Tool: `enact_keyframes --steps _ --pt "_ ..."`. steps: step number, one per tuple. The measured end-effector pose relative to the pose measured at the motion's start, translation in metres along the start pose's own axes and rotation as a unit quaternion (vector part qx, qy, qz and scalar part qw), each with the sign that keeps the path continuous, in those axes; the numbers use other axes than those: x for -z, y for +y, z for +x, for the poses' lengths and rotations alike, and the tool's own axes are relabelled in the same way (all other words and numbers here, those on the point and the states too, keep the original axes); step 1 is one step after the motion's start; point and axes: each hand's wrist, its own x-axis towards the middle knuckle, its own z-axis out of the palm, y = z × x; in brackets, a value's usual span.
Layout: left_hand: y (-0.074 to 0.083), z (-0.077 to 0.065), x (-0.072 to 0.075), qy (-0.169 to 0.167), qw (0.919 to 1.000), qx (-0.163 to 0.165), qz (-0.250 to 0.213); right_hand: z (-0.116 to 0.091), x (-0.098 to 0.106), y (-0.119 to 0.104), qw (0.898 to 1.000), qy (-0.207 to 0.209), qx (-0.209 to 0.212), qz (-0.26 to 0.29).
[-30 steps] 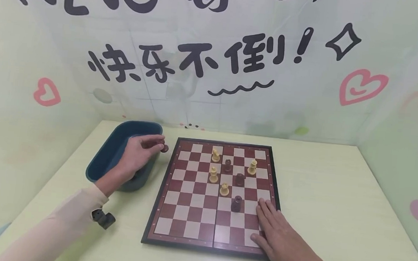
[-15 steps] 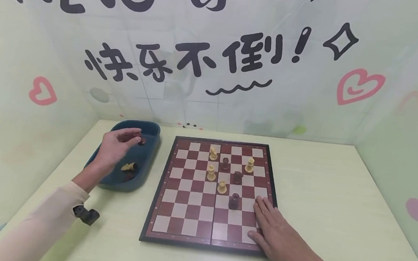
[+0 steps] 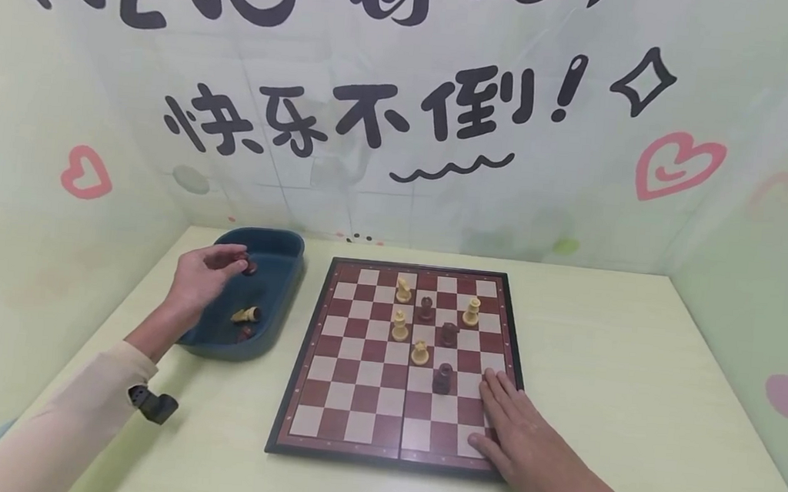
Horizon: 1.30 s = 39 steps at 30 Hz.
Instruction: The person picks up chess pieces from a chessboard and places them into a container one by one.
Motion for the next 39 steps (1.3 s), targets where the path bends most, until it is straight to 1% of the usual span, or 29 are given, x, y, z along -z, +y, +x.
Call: enact_keyframes --steps 5,8,11,17,20,22,24,30,32,34,36,39 --pt "-0.001 0.0 -0.002 -0.021 0.9994 0.001 -0.026 -0.002 -0.002 0.0 1.0 0.008 0.001 0.0" --pt "-0.003 -0.002 -0.004 -0.023 0.9992 0.004 -0.031 -0.002 -0.004 0.001 1.0 0.008 0.003 0.002" --pt "-0.003 -0.004 -0.005 -0.017 0.9991 0.003 -0.04 -0.001 -0.005 0.001 1.0 0.007 0.006 0.005" --pt "-0.001 -0.007 -0.007 -0.021 0.996 -0.004 -0.086 0.0 -0.006 0.003 1.0 0.0 0.001 0.013" --pt "0.003 -0.007 -0.01 -0.028 0.9918 -0.011 -0.124 0.0 -0.007 0.004 1.0 0.001 0.003 0.011" --pt "0.007 -0.008 -0.013 -0.034 0.9889 -0.017 -0.144 0.0 -0.008 0.005 1.0 0.005 0.007 0.009" --pt "0.012 -0.01 -0.018 -0.04 0.9871 -0.025 -0.153 0.0 -0.009 0.005 1.0 0.006 0.009 0.009" --pt "0.032 -0.021 -0.042 -0.053 0.9828 -0.031 -0.174 0.001 -0.009 0.007 1.0 -0.005 0.009 0.012" --pt "0.04 -0.026 -0.05 -0.062 0.9786 -0.037 -0.193 0.002 -0.008 0.007 1.0 -0.007 0.01 0.01" --pt "0.048 -0.031 -0.057 -0.078 0.9724 -0.045 -0.215 0.002 -0.007 0.007 1.0 -0.009 0.009 0.012" --pt "0.054 -0.034 -0.064 -0.102 0.9627 -0.045 -0.247 0.001 -0.007 0.007 1.0 -0.009 0.01 0.012" --pt "0.061 -0.039 -0.074 -0.139 0.9485 -0.029 -0.283 0.001 -0.006 0.006 1.0 -0.012 0.006 0.017"
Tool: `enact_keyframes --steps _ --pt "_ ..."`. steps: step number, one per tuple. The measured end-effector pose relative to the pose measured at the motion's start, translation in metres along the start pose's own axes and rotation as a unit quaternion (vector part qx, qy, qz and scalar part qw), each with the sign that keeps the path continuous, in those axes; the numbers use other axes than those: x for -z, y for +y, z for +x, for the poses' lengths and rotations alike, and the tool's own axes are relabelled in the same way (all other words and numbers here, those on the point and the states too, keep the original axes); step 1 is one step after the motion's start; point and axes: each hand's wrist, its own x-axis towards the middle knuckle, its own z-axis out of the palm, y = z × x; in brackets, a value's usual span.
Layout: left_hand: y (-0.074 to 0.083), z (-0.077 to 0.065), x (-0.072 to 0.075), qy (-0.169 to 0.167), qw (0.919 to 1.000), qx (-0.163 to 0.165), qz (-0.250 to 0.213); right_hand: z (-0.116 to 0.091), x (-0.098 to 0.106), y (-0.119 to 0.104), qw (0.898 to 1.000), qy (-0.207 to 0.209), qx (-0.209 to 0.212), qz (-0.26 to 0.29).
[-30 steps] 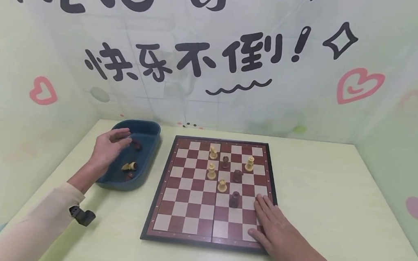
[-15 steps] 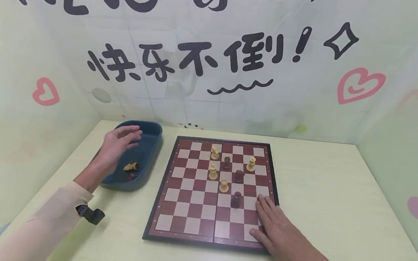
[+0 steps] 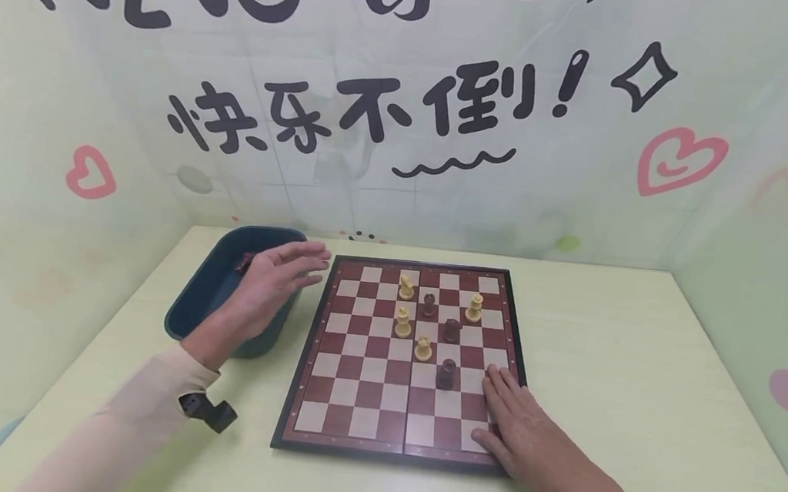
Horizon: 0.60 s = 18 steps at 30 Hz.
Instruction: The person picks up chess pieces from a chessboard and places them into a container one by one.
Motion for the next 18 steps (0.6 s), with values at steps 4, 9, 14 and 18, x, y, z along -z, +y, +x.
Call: enact_keyframes --steps 4,9,14,18 --pt "-0.005 0.001 -0.014 -0.032 0.9988 0.03 -0.023 0.0 0.0 -0.001 1.0 0.005 0.001 -0.007" --pt "-0.014 0.002 -0.028 -0.066 0.997 0.039 -0.013 0.001 0.0 -0.003 1.0 0.004 -0.006 -0.009" --pt "-0.023 0.004 -0.039 -0.085 0.995 0.049 -0.017 0.003 0.001 -0.007 1.0 0.005 -0.011 -0.013" --pt "-0.029 0.007 -0.049 -0.088 0.9937 0.064 -0.027 0.005 0.004 -0.01 1.0 0.005 -0.014 -0.016"
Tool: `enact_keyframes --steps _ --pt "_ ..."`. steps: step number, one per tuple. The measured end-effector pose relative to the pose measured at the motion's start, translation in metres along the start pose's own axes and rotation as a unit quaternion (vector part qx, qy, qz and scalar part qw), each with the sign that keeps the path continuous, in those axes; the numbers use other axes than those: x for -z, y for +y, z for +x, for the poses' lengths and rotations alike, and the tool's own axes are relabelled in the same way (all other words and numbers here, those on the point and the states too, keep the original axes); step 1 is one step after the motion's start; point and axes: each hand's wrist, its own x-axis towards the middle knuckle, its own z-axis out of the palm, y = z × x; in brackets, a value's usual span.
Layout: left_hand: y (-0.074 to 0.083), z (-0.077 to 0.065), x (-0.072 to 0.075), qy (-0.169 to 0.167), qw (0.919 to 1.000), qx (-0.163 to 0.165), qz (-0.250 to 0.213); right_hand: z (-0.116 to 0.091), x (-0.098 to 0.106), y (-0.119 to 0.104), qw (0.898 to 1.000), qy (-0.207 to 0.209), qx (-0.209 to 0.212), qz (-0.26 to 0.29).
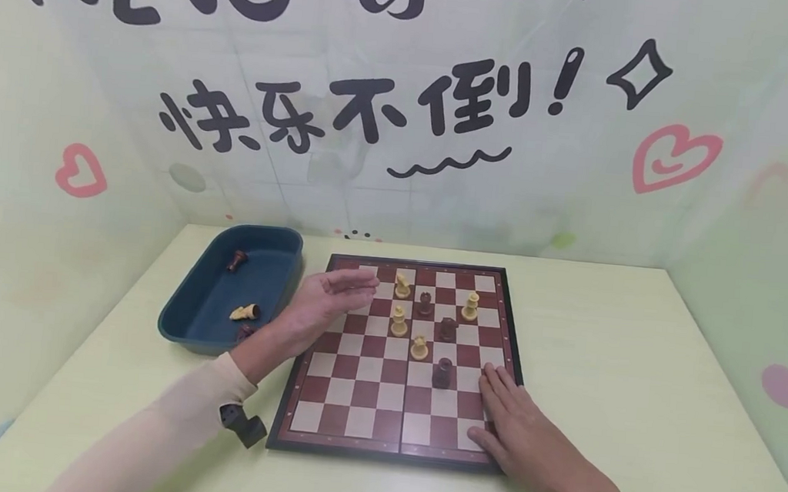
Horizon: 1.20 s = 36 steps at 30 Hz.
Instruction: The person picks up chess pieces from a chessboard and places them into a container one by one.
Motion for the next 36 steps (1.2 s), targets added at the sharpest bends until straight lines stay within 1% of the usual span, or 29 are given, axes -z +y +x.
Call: enact_keyframes --steps 4,8,11,15,19,24,26,32,36 --pt "-0.009 0.004 -0.008 0.005 0.9994 0.022 0.025 -0.001 0.001 0.0 1.0 -0.004 -0.004 0.003" --pt "-0.018 0.007 -0.015 0.013 0.9982 0.036 0.047 -0.001 0.001 -0.001 1.0 -0.006 -0.007 0.008" --pt "-0.021 0.009 -0.019 0.017 0.9976 0.043 0.053 -0.001 0.0 -0.001 1.0 -0.003 -0.003 0.008" --pt "-0.024 0.012 -0.023 0.009 0.9963 0.057 0.065 -0.001 0.001 -0.001 1.0 -0.004 -0.003 0.002" --pt "-0.026 0.014 -0.028 0.006 0.9933 0.079 0.084 -0.001 0.002 -0.001 1.0 -0.007 -0.007 0.0" --pt "-0.03 0.015 -0.034 0.003 0.9868 0.096 0.131 -0.001 -0.001 -0.001 1.0 -0.003 -0.005 0.003" --pt "-0.033 0.016 -0.035 0.008 0.9841 0.099 0.147 -0.001 -0.002 -0.001 1.0 -0.001 -0.003 0.003" --pt "-0.038 0.016 -0.036 0.012 0.9825 0.104 0.154 -0.001 -0.002 -0.002 1.0 -0.001 -0.004 0.011" --pt "-0.039 0.016 -0.042 0.022 0.9836 0.107 0.143 -0.004 -0.001 0.0 1.0 -0.012 -0.018 0.016"
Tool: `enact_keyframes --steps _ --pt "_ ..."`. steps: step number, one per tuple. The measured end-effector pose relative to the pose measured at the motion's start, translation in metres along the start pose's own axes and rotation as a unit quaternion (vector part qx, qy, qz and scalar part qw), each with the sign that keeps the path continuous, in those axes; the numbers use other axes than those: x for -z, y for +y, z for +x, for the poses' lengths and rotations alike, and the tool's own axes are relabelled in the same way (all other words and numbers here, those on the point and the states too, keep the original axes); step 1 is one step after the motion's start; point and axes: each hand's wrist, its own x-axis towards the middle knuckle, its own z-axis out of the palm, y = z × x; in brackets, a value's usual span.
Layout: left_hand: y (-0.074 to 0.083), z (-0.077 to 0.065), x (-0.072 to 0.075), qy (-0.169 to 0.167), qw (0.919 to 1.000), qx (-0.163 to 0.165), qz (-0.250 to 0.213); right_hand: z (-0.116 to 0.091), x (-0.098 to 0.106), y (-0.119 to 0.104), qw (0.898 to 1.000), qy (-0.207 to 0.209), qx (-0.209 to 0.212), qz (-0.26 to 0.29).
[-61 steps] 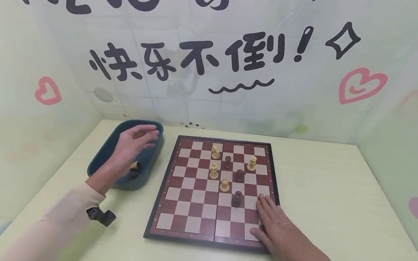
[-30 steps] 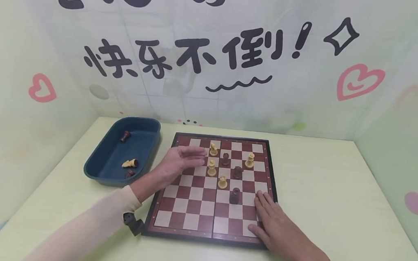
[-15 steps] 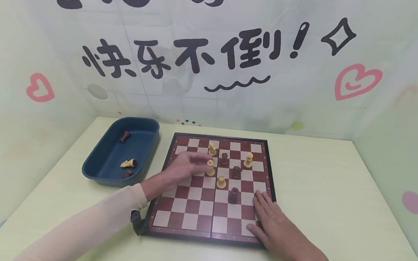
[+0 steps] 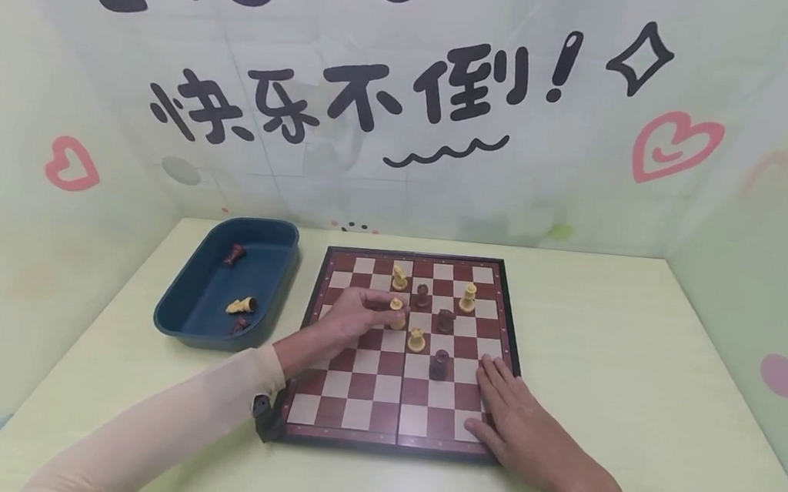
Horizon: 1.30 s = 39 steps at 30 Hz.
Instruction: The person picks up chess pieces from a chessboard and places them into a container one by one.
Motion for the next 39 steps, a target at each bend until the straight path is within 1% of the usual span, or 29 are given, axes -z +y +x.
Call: enact_keyframes --steps 3,5,7,11,15,25,26,28,33,36,39 --pt "0.003 0.002 -0.007 -0.013 0.9998 -0.003 -0.012 -0.007 0.003 0.003 1.0 0.001 -0.012 0.005" --pt "0.004 0.004 -0.011 -0.023 0.9996 -0.01 -0.015 -0.01 0.004 0.005 1.0 0.009 -0.011 0.006" --pt "0.004 0.005 -0.011 -0.022 0.9995 -0.015 -0.017 -0.01 0.005 0.005 1.0 0.017 -0.006 0.008" --pt "0.003 0.004 -0.004 -0.009 0.9998 -0.008 -0.013 -0.004 0.002 0.002 1.0 0.008 0.001 0.022" --pt "0.004 0.001 0.003 -0.012 0.9999 -0.003 -0.012 -0.001 0.0 0.0 1.0 0.005 0.003 0.023" --pt "0.006 -0.002 0.007 -0.012 0.9999 0.002 -0.002 -0.001 0.001 -0.002 1.0 0.003 0.011 0.011" --pt "0.008 -0.002 0.008 -0.01 0.9999 0.0 -0.003 0.0 0.001 -0.002 1.0 0.004 0.012 0.01" --pt "0.012 -0.001 0.011 -0.007 0.9999 -0.015 -0.006 0.0 0.001 -0.002 1.0 0.005 0.012 0.011" --pt "0.027 -0.002 0.021 0.0 0.9991 -0.043 -0.004 0.0 0.001 -0.002 1.0 0.004 0.01 0.013" --pt "0.032 -0.003 0.025 0.004 0.9989 -0.047 0.009 0.0 0.001 -0.002 1.0 0.006 0.011 0.014" --pt "0.033 -0.003 0.03 0.013 0.9986 -0.051 0.004 0.0 0.001 -0.002 1.0 0.007 0.011 0.016"
